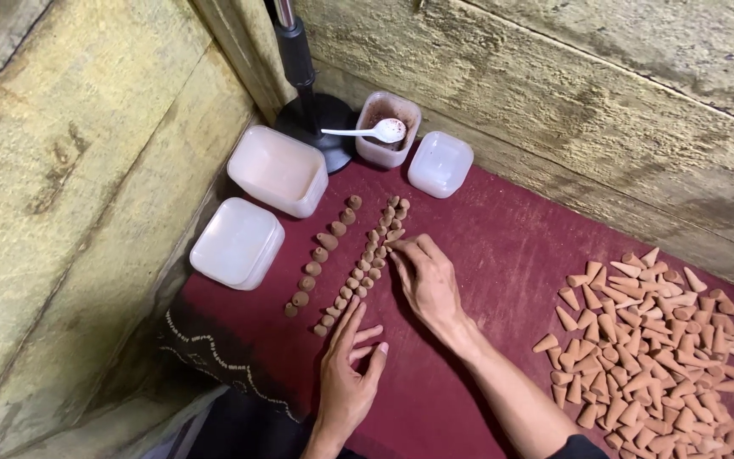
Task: Sorting and arranging incense cones into rows on a work surface
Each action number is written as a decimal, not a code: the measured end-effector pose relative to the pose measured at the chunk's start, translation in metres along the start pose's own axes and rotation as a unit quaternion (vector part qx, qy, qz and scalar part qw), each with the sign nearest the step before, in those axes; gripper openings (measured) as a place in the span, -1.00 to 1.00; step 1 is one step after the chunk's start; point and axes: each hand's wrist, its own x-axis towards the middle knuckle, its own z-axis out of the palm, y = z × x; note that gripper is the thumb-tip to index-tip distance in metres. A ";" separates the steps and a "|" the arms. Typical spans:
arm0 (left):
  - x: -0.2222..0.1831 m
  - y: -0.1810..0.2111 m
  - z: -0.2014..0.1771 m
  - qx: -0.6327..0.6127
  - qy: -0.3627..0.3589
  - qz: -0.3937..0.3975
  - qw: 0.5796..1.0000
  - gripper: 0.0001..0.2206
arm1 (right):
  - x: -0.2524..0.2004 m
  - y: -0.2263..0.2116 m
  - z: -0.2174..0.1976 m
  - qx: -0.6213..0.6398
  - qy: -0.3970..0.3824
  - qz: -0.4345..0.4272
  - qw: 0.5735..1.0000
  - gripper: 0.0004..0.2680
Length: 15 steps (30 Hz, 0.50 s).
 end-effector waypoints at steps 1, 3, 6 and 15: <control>0.000 0.000 0.000 0.001 0.002 -0.001 1.000 -0.42 | 0.000 0.003 0.002 -0.014 -0.007 0.002 1.000 -0.82; 0.001 0.001 0.000 0.001 0.002 0.000 1.000 -0.42 | 0.001 0.005 0.004 -0.029 -0.011 0.004 0.999 -0.84; 0.001 0.005 0.000 0.018 -0.009 -0.011 1.000 -0.41 | 0.003 0.010 0.007 -0.023 -0.007 0.005 1.000 -0.81; 0.001 0.005 0.002 0.025 -0.007 -0.022 0.999 -0.41 | 0.002 0.026 0.022 -0.020 0.015 0.046 0.999 -0.79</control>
